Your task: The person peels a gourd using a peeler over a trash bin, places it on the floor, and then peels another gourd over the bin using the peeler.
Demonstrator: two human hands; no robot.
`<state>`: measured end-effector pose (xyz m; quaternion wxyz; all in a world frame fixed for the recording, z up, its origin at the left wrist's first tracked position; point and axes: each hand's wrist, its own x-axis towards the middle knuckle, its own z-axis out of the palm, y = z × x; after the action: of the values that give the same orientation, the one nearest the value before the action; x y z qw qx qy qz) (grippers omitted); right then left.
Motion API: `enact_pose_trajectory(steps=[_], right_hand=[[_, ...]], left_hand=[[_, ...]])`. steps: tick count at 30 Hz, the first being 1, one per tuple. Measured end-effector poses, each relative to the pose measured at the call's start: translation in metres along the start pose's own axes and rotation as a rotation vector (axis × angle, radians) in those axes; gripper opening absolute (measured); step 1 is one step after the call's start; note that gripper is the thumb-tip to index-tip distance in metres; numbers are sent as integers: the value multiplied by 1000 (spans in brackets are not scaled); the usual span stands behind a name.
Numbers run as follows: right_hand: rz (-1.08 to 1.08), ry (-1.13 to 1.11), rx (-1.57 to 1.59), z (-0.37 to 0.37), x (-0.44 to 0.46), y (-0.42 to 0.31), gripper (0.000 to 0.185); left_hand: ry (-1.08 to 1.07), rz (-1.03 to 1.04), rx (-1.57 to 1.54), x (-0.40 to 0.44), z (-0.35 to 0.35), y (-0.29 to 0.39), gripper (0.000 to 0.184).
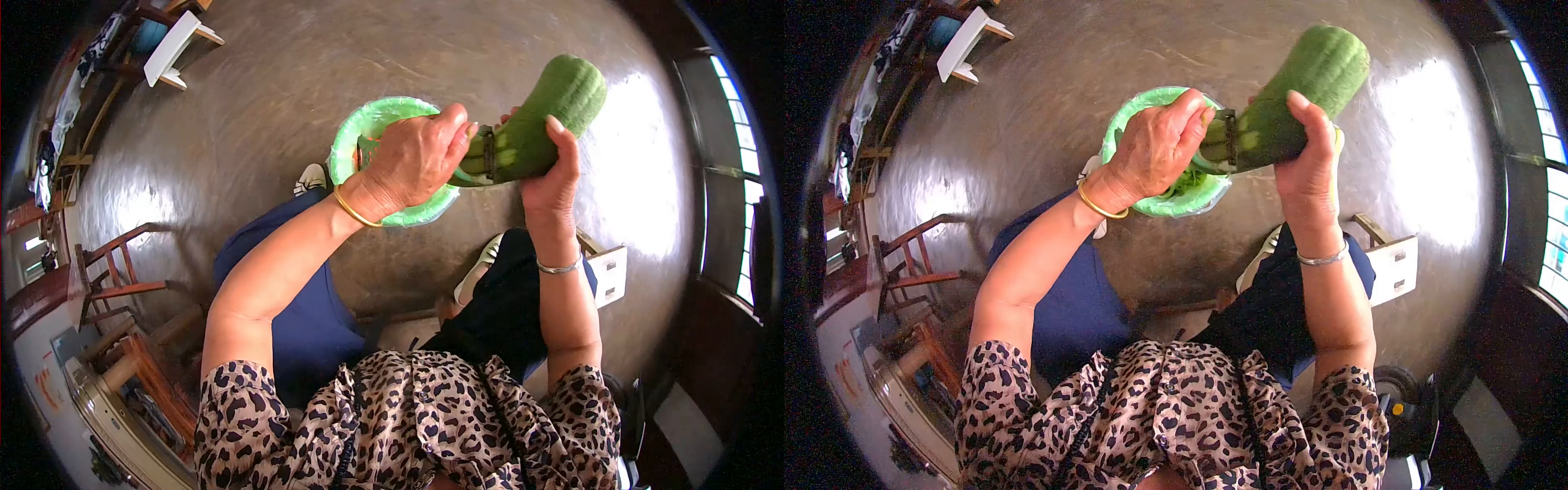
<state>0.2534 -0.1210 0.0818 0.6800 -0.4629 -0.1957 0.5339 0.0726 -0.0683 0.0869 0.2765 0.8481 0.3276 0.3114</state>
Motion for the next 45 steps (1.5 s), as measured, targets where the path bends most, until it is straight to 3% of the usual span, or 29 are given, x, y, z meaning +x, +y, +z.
enact_pose_trajectory(steps=[3, 9, 12, 17, 19, 24, 26, 31, 33, 37, 39, 41, 42, 45], right_hand=[[-13, -14, 166, -17, 10, -7, 49], [24, -22, 482, -55, 17, -25, 56], [4, 36, 464, -55, 15, -23, 55], [9, 45, 408, -46, 15, -19, 52], [30, 21, 397, -42, 13, -17, 52], [-8, 37, 206, -42, 15, -13, 55], [41, -109, 261, -52, 16, -18, 57], [21, -106, 233, -46, 8, -21, 57], [0, -87, 156, -38, 7, -20, 59], [40, -128, 222, -33, 2, -15, 60], [54, -138, 294, -34, 0, -15, 59], [1, -138, 126, -37, 1, -13, 64], [26, -153, 150, -40, 3, -12, 63], [43, -107, 173, -34, 1, -11, 58]], left_hand=[[-44, -102, 7, -12, -1, -20, 13], [-85, -93, 228, -27, -3, -69, 15], [90, -137, 49, -19, -2, -63, 20], [-40, -55, -133, -11, -6, -17, 20], [-36, 74, -111, -11, -3, -14, 18], [-113, 57, 38, -23, -5, -53, 15], [-144, 15, 155, -28, -9, -65, 14], [-108, -117, 67, -20, -18, -55, 17], [-164, -13, -116, -16, -17, -43, 18], [-169, 156, -169, -14, -10, -33, 20], [-144, 174, -139, -21, -4, -54, 16], [-195, 185, 93, -22, -3, -65, 12], [-206, 84, 30, -27, -2, -69, 12], [-202, 65, -2, -28, -2, -70, 13]])
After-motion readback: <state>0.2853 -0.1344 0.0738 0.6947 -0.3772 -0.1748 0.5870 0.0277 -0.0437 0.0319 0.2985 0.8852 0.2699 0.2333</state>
